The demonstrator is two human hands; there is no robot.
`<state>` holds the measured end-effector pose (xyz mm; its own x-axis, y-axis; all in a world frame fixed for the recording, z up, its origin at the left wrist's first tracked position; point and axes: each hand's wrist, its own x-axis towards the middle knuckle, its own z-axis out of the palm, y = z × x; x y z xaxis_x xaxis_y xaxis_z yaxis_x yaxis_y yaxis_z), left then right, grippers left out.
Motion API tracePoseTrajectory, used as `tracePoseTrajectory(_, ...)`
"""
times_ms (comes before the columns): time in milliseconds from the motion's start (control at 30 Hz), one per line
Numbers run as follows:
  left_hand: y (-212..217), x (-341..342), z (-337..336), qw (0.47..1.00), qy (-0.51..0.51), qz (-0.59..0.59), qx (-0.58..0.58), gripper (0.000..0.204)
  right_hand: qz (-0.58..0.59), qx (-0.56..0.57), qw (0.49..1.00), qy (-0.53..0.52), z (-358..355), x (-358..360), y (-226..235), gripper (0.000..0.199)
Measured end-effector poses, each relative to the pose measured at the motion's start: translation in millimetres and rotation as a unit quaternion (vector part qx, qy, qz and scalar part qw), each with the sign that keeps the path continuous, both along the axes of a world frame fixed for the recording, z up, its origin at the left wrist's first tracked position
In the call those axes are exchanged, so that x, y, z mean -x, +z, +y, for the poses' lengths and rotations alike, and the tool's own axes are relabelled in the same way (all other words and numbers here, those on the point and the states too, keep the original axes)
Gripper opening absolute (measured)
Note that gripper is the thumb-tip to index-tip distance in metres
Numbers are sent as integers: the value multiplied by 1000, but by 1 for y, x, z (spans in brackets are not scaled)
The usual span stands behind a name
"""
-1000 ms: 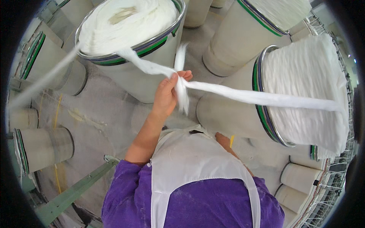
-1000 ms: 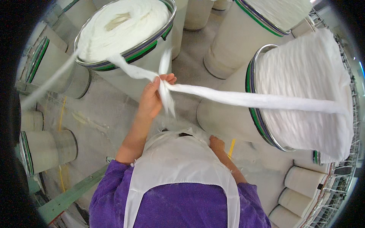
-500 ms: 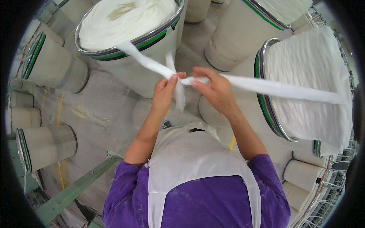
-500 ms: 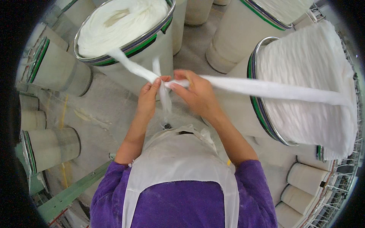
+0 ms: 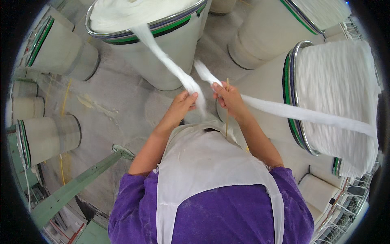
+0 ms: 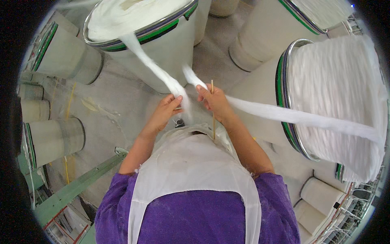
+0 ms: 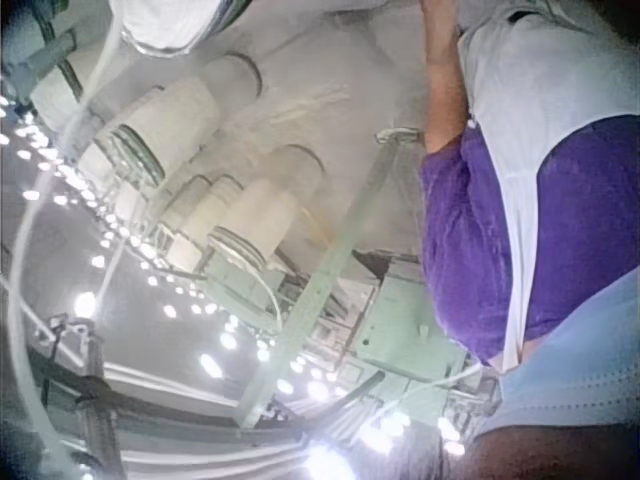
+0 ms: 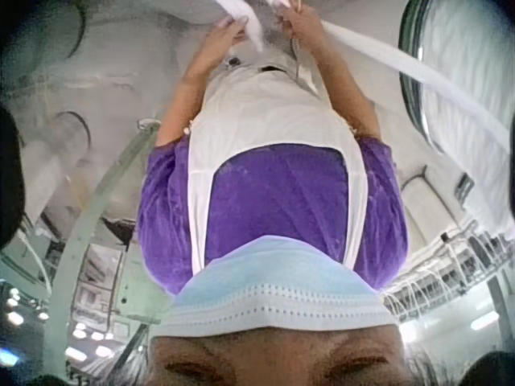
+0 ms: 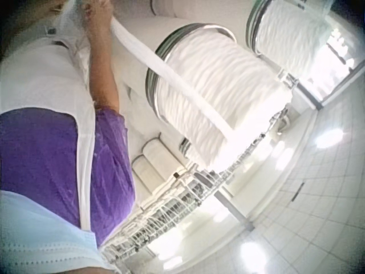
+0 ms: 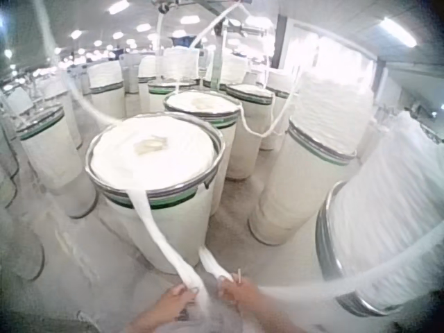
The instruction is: The person pulls white textile roving from large cylindrical containers, uses a thin wooden stick to guide and separate strands, and places the material into a metal bowl. A coworker stands nearby and gestures while the person continues to arrange the roving in the bowl.
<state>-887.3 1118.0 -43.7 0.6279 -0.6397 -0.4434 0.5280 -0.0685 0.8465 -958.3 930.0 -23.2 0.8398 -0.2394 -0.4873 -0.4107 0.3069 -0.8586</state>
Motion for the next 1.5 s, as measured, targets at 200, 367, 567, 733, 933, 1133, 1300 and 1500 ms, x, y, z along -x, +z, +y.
tracePoseTrajectory(200, -1, 8, -13, 998, 3, 37, 53, 35, -92, 141, 986, 9, 9, 10, 13, 29)
tracePoseTrajectory(367, 3, 11, -19, 992, 57, 64, 95, 31, -97, 127, 987, -19, 16, 13, 19, 28)
tracePoseTrajectory(567, 2, 2, -12, 961, 35, 149, 232, 25, -78, 113, 989, -57, 5, 13, 19, 29)
tracePoseTrajectory(733, 16, 4, -10, 937, 41, 211, 275, 34, -118, 78, 990, -26, 1, 16, 27, 31)
tracePoseTrajectory(933, 27, 5, -21, 967, 99, 174, 158, 32, -140, 84, 986, -18, 10, 21, 33, 28)
tracePoseTrajectory(1133, 12, 8, -19, 980, 107, 79, 148, 30, -96, 49, 994, -20, -1, 45, 36, 25)
tracePoseTrajectory(1300, 4, 5, -27, 951, 124, 124, 254, 40, -65, 132, 987, 60, 15, 53, 28, 33)
tracePoseTrajectory(1500, 29, 8, -27, 883, 124, 181, 414, 35, -25, 100, 995, 19, 17, 53, 18, 34)
